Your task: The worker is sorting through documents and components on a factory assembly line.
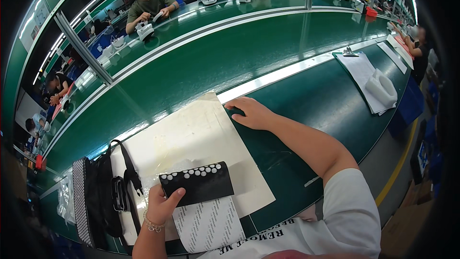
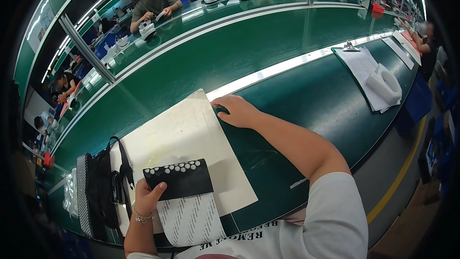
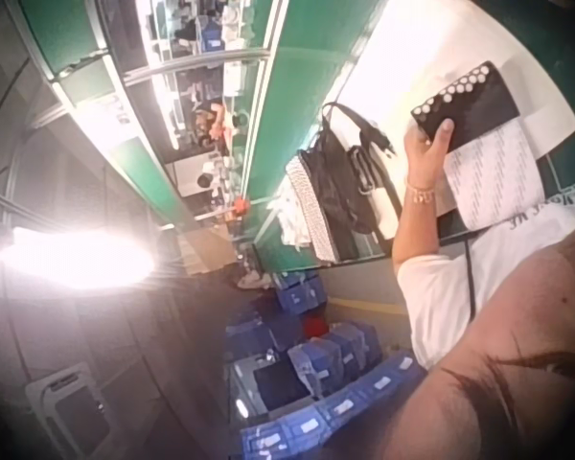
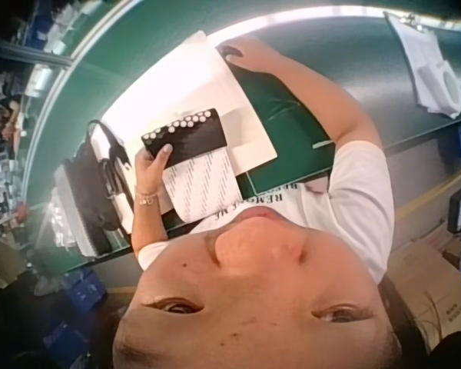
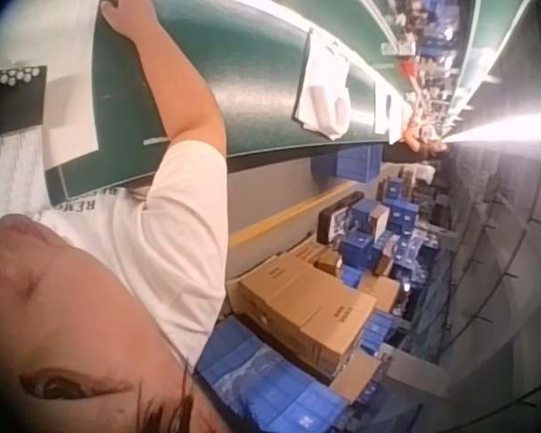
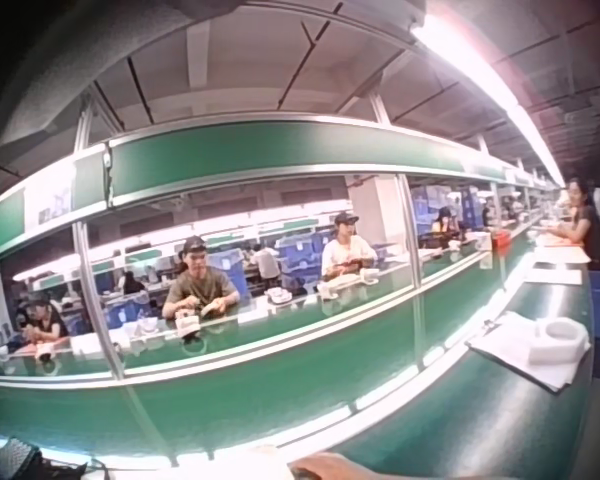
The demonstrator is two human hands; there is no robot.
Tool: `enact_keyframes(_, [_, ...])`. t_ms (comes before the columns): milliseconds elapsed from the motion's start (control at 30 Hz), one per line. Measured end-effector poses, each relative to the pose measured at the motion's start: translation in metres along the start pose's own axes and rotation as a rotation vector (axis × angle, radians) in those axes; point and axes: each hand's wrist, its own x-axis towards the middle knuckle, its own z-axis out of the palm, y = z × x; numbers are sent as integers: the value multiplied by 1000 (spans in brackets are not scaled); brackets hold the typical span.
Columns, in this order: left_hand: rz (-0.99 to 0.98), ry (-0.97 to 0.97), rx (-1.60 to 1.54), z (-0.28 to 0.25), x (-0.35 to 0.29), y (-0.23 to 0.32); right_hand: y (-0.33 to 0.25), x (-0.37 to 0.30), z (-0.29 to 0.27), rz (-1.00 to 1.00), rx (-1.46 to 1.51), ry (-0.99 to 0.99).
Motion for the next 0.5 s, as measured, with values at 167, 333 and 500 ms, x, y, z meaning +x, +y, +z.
enact_keyframes(167, [37,15,-17,3,1,0,0,0,0,-1,3,4])
enact_keyframes(333, [-32,-45,36,-4,-1,-2,2,0,1,-1,5,8])
enact_keyframes(500, [-18,-48,32,-4,-1,-1,0,0,0,6,10,3])
